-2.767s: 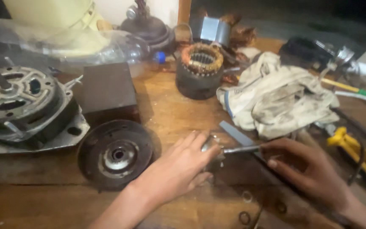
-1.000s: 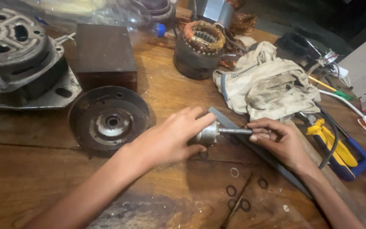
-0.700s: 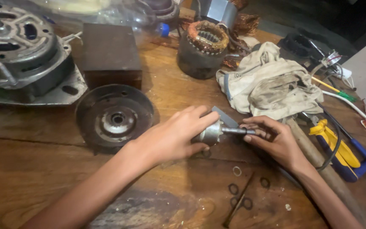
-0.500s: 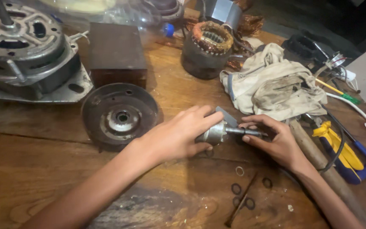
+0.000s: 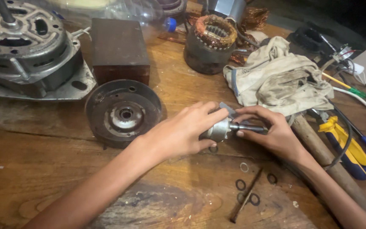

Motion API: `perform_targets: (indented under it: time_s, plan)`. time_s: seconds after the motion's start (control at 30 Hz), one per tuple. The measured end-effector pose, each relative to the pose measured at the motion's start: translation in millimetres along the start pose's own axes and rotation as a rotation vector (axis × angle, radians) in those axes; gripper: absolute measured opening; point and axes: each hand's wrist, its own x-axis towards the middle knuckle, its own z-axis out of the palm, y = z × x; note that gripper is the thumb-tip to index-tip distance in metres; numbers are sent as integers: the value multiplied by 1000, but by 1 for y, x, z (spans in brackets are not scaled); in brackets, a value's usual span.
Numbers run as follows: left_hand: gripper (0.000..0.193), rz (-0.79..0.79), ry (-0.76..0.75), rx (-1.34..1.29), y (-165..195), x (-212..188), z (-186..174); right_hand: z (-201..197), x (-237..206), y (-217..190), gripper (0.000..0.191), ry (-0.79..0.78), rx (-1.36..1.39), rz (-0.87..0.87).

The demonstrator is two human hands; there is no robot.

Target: The person assembles a motor rotor by sliding washers and a spring onto the shaft. They rotate the rotor and adjust the components by hand on a wooden workbench.

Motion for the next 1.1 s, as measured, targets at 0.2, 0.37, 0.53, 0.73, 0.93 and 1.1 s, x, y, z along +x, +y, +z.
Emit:
perform_targets:
  time_s: [0.2, 0.37, 0.53, 0.73, 0.93, 1.1]
  plan:
    - [66, 44, 21, -8, -2, -2, 1, 7, 7, -8, 55, -13, -108, -96]
    - [71, 87, 73, -21, -3, -2, 2, 7, 9, -9, 54, -8, -182, -147]
    - [68, 45, 26, -9, -1, -1, 0, 8, 7, -10, 50, -15, -186, -136]
    - [66, 1, -1, 3, 5, -2, -4, 5, 8, -28, 56, -68, -269, -237]
    - [69, -18, -15, 24, 10, -2, -7, -34, -43, -35, 38, -37, -623, -53]
    - [63, -92, -90, 43, 12, -1, -7, -47, -103, -21, 26, -303, -621, 160]
